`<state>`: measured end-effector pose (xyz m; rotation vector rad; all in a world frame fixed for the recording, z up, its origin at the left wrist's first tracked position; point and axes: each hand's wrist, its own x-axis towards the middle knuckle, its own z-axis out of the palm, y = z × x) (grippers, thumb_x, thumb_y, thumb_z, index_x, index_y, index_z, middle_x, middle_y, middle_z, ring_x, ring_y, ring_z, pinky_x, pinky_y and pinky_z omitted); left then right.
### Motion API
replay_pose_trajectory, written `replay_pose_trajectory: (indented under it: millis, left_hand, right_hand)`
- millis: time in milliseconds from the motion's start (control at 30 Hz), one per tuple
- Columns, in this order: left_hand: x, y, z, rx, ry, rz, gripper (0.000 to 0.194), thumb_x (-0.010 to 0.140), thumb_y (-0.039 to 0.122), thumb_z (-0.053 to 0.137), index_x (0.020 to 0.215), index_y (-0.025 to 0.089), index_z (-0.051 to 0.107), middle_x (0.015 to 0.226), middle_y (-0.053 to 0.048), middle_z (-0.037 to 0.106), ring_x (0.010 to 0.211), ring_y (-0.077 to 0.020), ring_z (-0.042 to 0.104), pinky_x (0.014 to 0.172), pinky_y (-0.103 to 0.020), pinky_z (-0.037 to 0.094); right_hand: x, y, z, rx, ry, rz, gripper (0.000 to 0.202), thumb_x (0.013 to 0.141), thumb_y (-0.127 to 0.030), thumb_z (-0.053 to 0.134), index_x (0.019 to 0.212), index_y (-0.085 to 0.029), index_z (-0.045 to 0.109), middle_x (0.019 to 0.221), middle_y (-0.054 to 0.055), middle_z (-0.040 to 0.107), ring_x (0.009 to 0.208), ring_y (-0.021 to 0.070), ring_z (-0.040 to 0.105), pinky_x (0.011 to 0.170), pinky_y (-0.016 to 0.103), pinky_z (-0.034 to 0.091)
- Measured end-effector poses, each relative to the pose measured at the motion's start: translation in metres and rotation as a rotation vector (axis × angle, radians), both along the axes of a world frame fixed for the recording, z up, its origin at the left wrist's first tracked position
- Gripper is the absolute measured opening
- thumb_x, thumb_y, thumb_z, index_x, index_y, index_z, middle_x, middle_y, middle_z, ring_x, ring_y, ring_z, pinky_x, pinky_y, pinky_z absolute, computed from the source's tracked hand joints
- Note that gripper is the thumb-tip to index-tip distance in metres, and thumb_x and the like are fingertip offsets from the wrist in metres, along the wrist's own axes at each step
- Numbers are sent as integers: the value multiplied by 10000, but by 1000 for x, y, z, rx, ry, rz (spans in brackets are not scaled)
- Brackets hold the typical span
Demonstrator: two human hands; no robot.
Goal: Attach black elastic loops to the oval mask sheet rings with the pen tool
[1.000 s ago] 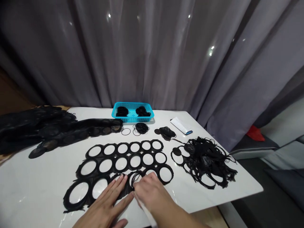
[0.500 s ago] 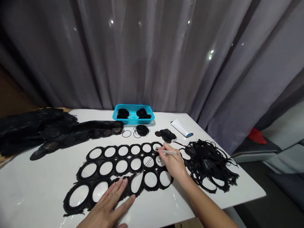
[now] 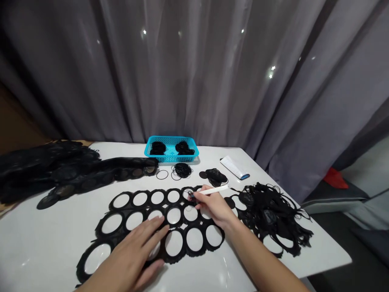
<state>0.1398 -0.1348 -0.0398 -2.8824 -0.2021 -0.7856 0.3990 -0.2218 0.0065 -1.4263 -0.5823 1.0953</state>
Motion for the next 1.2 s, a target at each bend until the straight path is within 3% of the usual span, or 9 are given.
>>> replay_pose_trajectory:
  millis: [133, 333, 700, 800, 933, 1000, 1100, 1133, 1200]
  left_hand:
    - [10, 15, -8, -7, 56, -48, 544, 847, 469, 670, 1313, 200, 590, 1380, -76, 555, 1223, -249, 592, 924, -363, 602]
    - [6, 16, -30, -124, 38, -80, 603, 889, 411, 621, 1445, 242, 459, 1526, -83, 377, 1343, -272, 483, 1026, -393, 546]
    - [7, 16, -31, -166, 75, -82, 690, 845, 384, 652, 1477, 254, 408, 1536, -81, 358, 1354, -274, 471, 998, -402, 563]
    - [7, 15, -33, -178, 50, -81, 672, 847, 391, 640, 1467, 250, 423, 1549, -100, 331, 1362, -281, 461, 990, -404, 568]
    - [8, 15, -36, -158, 51, -62, 636, 829, 398, 650, 1422, 248, 480, 1529, -117, 366, 1358, -280, 466, 987, -404, 569]
    - [8, 15, -36, -146, 52, -65, 639, 826, 405, 654, 1422, 252, 480, 1524, -119, 374, 1356, -285, 468, 984, -409, 570]
    - [6, 16, -34, -125, 50, -73, 643, 829, 411, 658, 1426, 261, 473, 1529, -122, 364, 1352, -289, 471, 979, -408, 573]
    - [6, 17, -31, -117, 47, -81, 645, 826, 422, 664, 1421, 257, 479, 1519, -127, 378, 1339, -288, 485, 967, -401, 579]
    - [8, 20, -21, -110, 38, -106, 628, 816, 468, 676, 1383, 248, 520, 1469, -135, 443, 1286, -291, 533, 934, -389, 592]
  right_hand:
    - [-26, 10, -5, -63, 64, 160, 482, 674, -480, 864, 740, -210, 470, 843, -15, 654, 851, 138, 701, 606, 119, 508]
    - [-44, 2, -9, -162, -306, 263, 251, 785, -294, 714, 674, -185, 516, 765, -65, 595, 692, 31, 496, 623, 130, 339]
    - [-55, 2, -7, -240, -672, 325, 218, 864, -173, 609, 667, -199, 521, 852, -55, 626, 792, 67, 521, 723, 166, 340]
    - [-62, -6, -20, -211, -877, 419, 163, 925, -210, 537, 763, -225, 551, 865, -45, 599, 800, 78, 514, 720, 176, 350]
    - [-62, -14, -36, -62, -1314, 543, 183, 958, -228, 396, 992, -257, 573, 1053, 17, 622, 949, 150, 534, 875, 255, 405]
    - [-44, -10, -31, -58, -1433, 476, 186, 949, -234, 403, 1018, -246, 575, 1051, 38, 628, 949, 174, 535, 883, 279, 406]
    - [5, 8, -11, -217, -1439, 90, 242, 950, -253, 360, 850, -223, 579, 924, 43, 630, 863, 165, 541, 798, 263, 372]
    - [21, 15, -3, -251, -1393, -50, 232, 951, -295, 386, 821, -219, 563, 904, 36, 630, 836, 154, 549, 770, 252, 363]
    - [44, 27, 8, -234, -1228, -141, 197, 927, -322, 465, 770, -221, 525, 844, -10, 639, 713, 103, 530, 700, 219, 342]
